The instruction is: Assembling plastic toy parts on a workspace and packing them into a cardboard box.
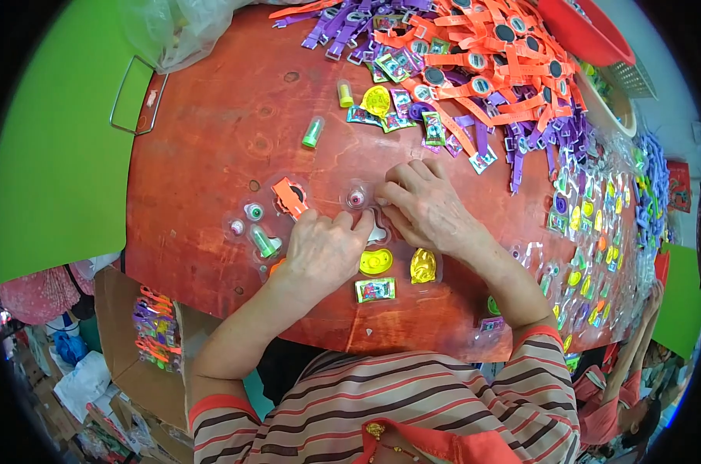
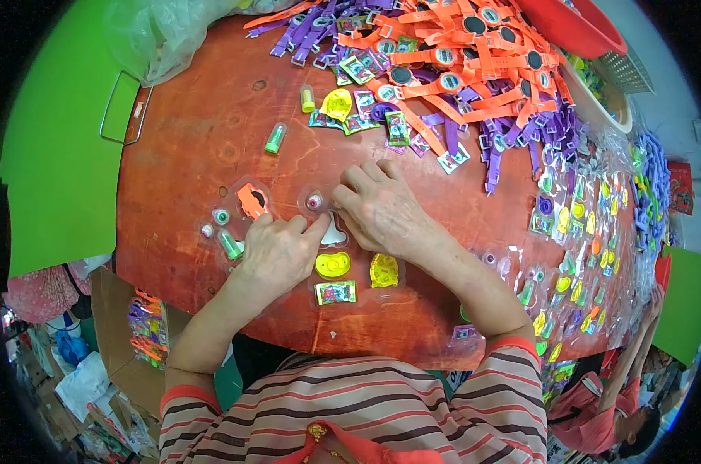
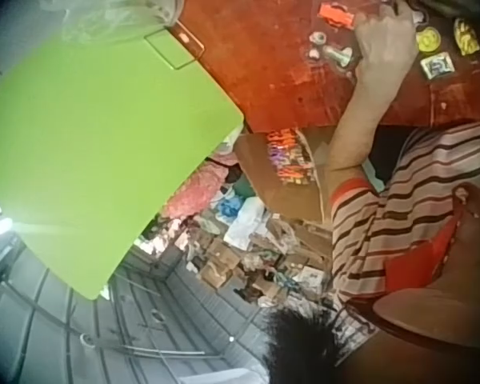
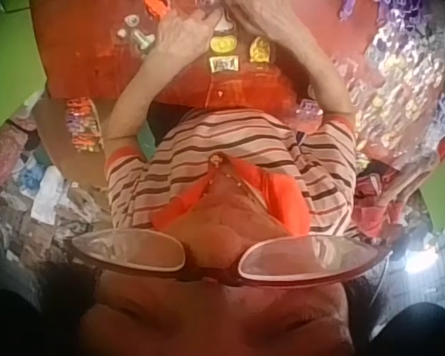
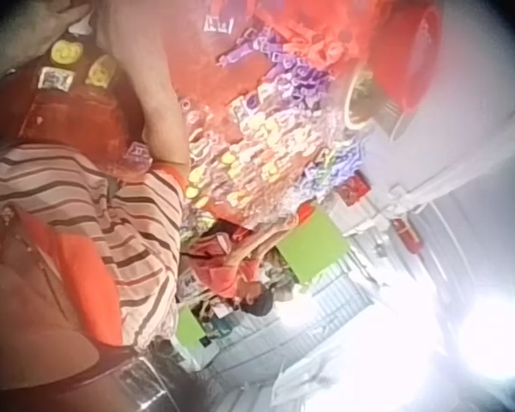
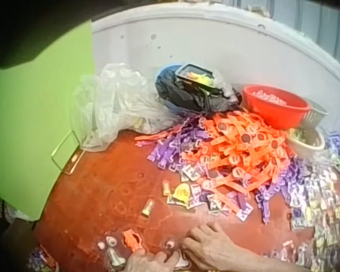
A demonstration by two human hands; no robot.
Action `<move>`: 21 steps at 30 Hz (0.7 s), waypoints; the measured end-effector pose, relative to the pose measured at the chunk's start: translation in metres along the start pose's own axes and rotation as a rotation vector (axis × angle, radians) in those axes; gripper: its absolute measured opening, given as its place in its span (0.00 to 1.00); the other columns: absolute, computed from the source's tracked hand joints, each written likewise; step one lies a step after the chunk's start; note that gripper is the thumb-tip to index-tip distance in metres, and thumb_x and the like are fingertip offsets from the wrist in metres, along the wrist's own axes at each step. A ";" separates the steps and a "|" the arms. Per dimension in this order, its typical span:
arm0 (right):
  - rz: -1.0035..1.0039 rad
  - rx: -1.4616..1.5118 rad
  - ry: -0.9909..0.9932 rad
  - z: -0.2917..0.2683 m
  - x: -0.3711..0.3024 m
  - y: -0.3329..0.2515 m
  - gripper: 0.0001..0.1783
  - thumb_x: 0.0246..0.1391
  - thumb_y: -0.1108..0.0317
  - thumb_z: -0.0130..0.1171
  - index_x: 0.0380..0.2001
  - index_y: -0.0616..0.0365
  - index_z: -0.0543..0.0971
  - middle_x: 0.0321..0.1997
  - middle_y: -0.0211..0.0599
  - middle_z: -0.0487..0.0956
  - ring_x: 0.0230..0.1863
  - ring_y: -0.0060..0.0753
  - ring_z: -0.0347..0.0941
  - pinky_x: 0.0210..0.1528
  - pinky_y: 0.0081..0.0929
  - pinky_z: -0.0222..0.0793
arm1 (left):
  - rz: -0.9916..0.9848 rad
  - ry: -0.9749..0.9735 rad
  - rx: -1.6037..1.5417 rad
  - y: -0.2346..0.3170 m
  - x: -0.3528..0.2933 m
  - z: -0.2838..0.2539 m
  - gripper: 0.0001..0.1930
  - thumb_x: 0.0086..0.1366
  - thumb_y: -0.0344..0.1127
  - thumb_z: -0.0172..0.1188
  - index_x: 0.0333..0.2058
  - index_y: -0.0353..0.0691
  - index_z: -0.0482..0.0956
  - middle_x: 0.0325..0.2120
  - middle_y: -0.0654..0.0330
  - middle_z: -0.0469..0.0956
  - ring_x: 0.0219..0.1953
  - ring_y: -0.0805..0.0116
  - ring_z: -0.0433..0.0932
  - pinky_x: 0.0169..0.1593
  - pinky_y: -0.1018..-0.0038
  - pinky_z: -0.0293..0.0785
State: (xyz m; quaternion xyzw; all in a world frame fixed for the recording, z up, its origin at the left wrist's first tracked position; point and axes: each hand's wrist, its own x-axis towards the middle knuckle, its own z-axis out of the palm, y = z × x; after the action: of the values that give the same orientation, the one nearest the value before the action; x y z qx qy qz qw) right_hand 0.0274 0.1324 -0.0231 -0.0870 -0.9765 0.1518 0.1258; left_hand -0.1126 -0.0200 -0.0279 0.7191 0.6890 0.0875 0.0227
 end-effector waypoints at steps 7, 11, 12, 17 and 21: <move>-0.137 -0.054 -0.033 0.001 -0.010 -0.004 0.16 0.40 0.69 0.61 0.37 0.55 0.76 0.40 0.33 0.73 0.43 0.36 0.69 0.47 0.34 0.62 | -0.001 0.007 -0.008 0.002 -0.001 0.000 0.16 0.51 0.32 0.59 0.41 0.39 0.80 0.18 0.61 0.77 0.17 0.66 0.77 0.27 0.68 0.68; -0.146 -0.119 0.010 0.005 -0.017 -0.004 0.17 0.39 0.68 0.61 0.38 0.55 0.76 0.41 0.34 0.73 0.43 0.36 0.69 0.47 0.33 0.63 | -0.004 0.005 -0.020 0.003 -0.002 0.000 0.17 0.51 0.32 0.59 0.43 0.38 0.80 0.18 0.61 0.77 0.17 0.67 0.77 0.27 0.68 0.68; -0.145 -0.121 0.008 0.005 -0.018 -0.004 0.17 0.39 0.68 0.61 0.38 0.55 0.76 0.41 0.34 0.73 0.43 0.36 0.69 0.47 0.33 0.63 | -0.005 0.002 -0.020 0.003 -0.002 0.001 0.18 0.51 0.32 0.59 0.43 0.38 0.80 0.18 0.61 0.77 0.17 0.67 0.77 0.27 0.68 0.68; -0.136 -0.126 -0.007 0.007 -0.017 -0.002 0.18 0.40 0.68 0.61 0.38 0.56 0.76 0.40 0.33 0.73 0.44 0.35 0.70 0.46 0.33 0.64 | -0.011 0.006 0.019 0.000 -0.002 0.005 0.20 0.51 0.34 0.60 0.45 0.43 0.80 0.17 0.63 0.74 0.17 0.68 0.75 0.27 0.68 0.66; -0.126 -0.129 0.026 0.002 -0.017 -0.006 0.17 0.40 0.68 0.61 0.39 0.56 0.77 0.40 0.33 0.73 0.44 0.35 0.70 0.46 0.33 0.63 | -0.013 0.015 0.011 -0.002 0.000 0.005 0.20 0.50 0.34 0.60 0.45 0.42 0.80 0.18 0.62 0.74 0.17 0.68 0.76 0.27 0.68 0.66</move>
State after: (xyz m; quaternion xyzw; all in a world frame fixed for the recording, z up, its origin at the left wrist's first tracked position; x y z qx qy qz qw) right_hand 0.0421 0.1230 -0.0265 -0.0351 -0.9861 0.0793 0.1418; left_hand -0.1142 -0.0193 -0.0330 0.7139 0.6945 0.0889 0.0139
